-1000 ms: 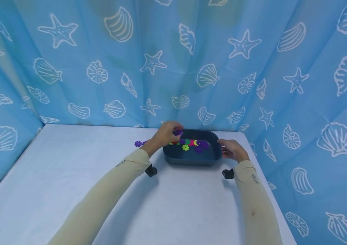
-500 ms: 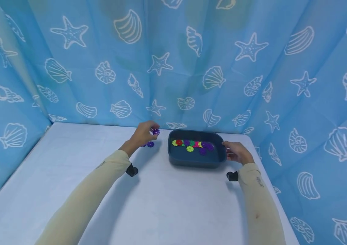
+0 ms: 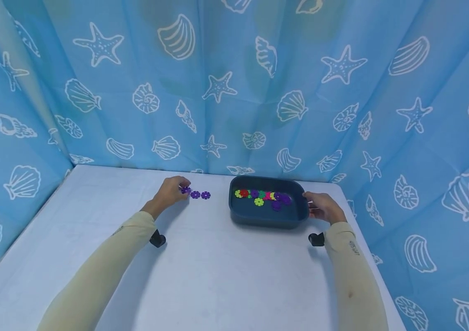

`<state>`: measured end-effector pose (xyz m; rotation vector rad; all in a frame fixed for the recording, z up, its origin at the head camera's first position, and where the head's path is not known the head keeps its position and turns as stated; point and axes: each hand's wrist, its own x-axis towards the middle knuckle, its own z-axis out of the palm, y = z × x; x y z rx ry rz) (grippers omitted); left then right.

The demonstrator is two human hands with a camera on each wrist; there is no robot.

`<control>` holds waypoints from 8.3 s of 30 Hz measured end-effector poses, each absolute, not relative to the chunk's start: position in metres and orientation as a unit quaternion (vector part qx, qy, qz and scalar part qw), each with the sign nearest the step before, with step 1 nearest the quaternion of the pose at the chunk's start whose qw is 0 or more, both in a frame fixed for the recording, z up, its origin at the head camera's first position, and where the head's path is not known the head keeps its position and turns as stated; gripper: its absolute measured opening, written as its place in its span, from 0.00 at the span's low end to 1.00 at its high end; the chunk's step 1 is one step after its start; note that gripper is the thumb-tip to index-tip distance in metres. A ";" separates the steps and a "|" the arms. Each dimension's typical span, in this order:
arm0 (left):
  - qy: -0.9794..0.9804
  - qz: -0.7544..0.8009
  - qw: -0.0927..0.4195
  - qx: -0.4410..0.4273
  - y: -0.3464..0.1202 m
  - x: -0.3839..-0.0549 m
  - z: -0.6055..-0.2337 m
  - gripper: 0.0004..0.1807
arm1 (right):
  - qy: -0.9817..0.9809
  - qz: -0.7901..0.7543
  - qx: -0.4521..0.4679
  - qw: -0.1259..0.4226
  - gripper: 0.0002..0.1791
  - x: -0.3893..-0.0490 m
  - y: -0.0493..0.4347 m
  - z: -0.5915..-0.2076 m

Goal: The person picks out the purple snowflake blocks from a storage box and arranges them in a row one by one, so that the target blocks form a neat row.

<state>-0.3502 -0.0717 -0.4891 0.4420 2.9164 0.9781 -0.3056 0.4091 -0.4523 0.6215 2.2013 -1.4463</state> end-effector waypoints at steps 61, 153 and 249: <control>0.854 0.470 -0.032 0.223 0.073 -0.347 -0.450 0.18 | 0.797 -0.514 0.240 0.207 0.33 -0.307 0.411 -0.452; 0.878 0.391 0.028 0.274 0.086 -0.349 -0.443 0.20 | 0.770 -0.550 0.247 0.209 0.34 -0.293 0.432 -0.456; 0.895 0.375 -0.005 0.241 0.013 -0.367 -0.448 0.24 | 0.765 -0.556 0.245 0.213 0.34 -0.304 0.413 -0.454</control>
